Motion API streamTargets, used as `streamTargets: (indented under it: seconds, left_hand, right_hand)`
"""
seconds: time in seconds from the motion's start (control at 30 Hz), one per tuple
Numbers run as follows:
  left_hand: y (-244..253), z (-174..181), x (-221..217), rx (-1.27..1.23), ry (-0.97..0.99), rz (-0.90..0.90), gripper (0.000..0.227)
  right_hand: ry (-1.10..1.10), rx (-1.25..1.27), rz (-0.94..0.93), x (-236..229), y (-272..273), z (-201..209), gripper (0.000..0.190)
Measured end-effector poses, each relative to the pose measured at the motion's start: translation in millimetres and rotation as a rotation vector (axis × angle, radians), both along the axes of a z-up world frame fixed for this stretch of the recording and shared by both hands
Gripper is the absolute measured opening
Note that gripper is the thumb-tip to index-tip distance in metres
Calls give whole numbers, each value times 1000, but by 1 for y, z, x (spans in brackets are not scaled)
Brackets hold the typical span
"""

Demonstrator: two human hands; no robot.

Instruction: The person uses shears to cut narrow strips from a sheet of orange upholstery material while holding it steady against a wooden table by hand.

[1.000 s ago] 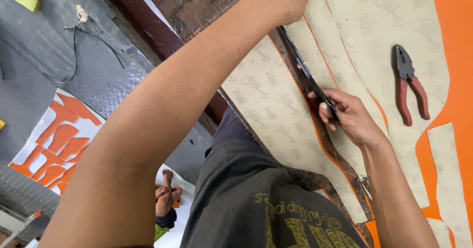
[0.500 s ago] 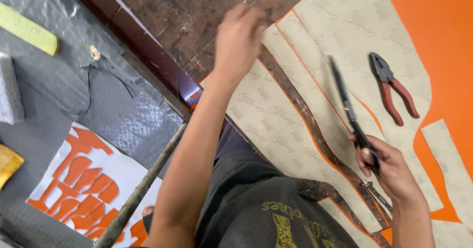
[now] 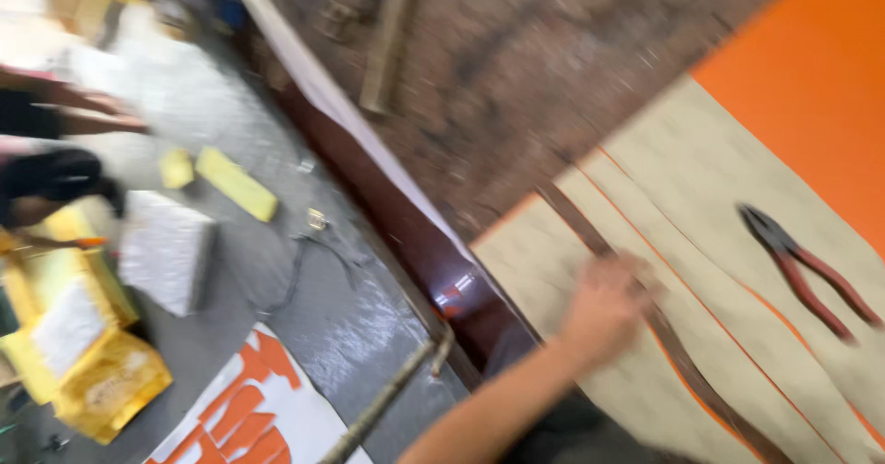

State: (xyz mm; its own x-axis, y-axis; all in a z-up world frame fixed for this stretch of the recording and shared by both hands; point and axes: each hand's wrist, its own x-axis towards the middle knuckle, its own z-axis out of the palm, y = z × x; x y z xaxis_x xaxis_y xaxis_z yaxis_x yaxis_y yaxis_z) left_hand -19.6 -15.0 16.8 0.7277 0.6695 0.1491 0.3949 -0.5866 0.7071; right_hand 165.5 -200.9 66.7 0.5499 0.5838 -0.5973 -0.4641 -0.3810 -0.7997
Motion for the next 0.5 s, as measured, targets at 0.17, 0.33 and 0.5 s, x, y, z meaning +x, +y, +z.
streamTargets:
  seconds: [0.17, 0.33, 0.5]
  left_hand:
    - [-58, -27, 7, 134, 112, -71, 31]
    - [-87, -57, 8, 158, 158, -71, 23]
    - [-107, -55, 18, 113, 134, -77, 29]
  right_hand:
    - [86, 172, 167, -73, 122, -45, 54]
    - [66, 211, 296, -98, 130, -23, 56]
    - [-26, 205, 440, -96, 103, -14, 59]
